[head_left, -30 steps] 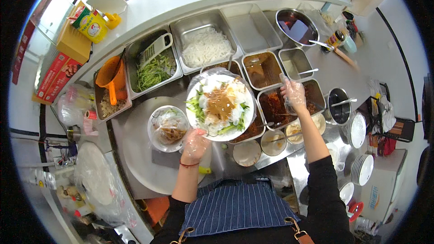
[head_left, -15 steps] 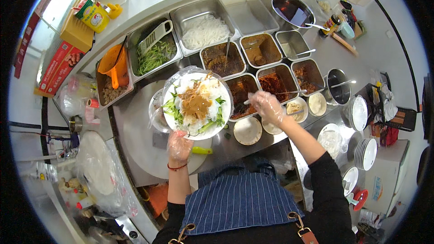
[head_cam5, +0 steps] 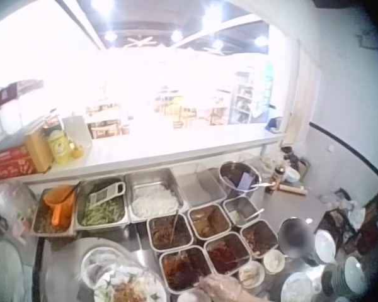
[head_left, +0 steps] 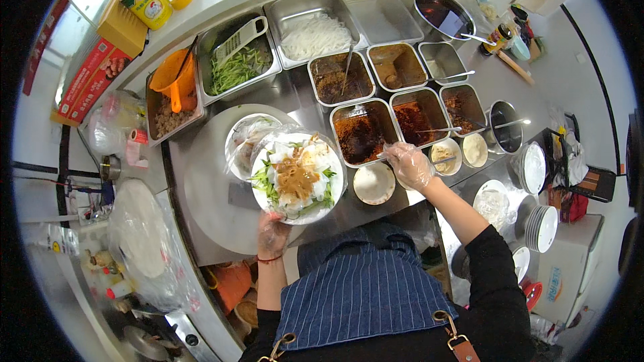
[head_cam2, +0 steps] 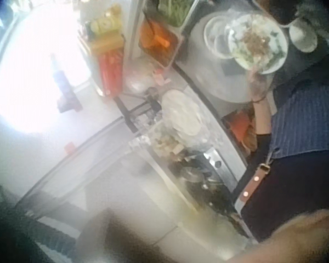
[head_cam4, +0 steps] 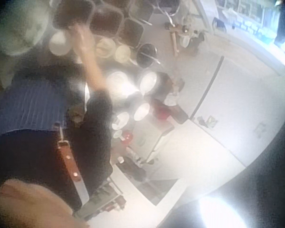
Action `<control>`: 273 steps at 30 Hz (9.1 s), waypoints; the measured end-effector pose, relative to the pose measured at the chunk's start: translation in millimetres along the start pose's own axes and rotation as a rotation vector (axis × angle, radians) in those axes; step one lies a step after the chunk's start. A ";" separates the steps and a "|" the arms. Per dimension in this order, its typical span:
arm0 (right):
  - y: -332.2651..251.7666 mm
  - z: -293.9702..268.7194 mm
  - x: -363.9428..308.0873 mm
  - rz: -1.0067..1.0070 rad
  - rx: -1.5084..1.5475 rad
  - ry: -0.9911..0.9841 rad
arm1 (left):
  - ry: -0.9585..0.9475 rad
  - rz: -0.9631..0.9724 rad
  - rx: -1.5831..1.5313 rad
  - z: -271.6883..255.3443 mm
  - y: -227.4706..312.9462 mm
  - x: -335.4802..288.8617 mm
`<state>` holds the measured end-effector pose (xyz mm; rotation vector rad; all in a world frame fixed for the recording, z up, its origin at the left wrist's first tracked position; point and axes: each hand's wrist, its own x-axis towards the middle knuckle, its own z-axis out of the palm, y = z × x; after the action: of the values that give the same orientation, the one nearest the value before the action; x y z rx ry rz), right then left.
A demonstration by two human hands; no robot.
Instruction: The person assembles two noodle dishes by layering rice noodles, shredded vegetables, and various sauces into bowls. They then wrap each bowl in plastic and place them on the counter.
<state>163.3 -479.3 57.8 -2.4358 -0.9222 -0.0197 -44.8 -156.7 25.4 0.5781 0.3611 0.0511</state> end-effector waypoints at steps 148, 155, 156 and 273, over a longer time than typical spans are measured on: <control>-31.3 -138.3 -41.8 -0.459 0.161 0.402 | -0.222 -0.227 -0.187 83.2 -90.7 104.0; 13.6 -133.6 -43.5 0.359 0.847 0.885 | -0.022 -0.120 0.001 90.8 -92.8 102.0; 28.9 -132.8 -42.3 0.421 0.746 0.843 | -0.117 -0.157 -0.124 91.2 -89.6 102.5; -422.0 158.6 159.0 -0.761 0.509 -0.766 | -0.004 0.329 0.419 -221.8 169.8 -85.6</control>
<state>-2.9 -41.1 152.2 -1.4861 -1.8573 0.8077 -193.1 89.5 -27.3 1.0491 0.2703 0.2961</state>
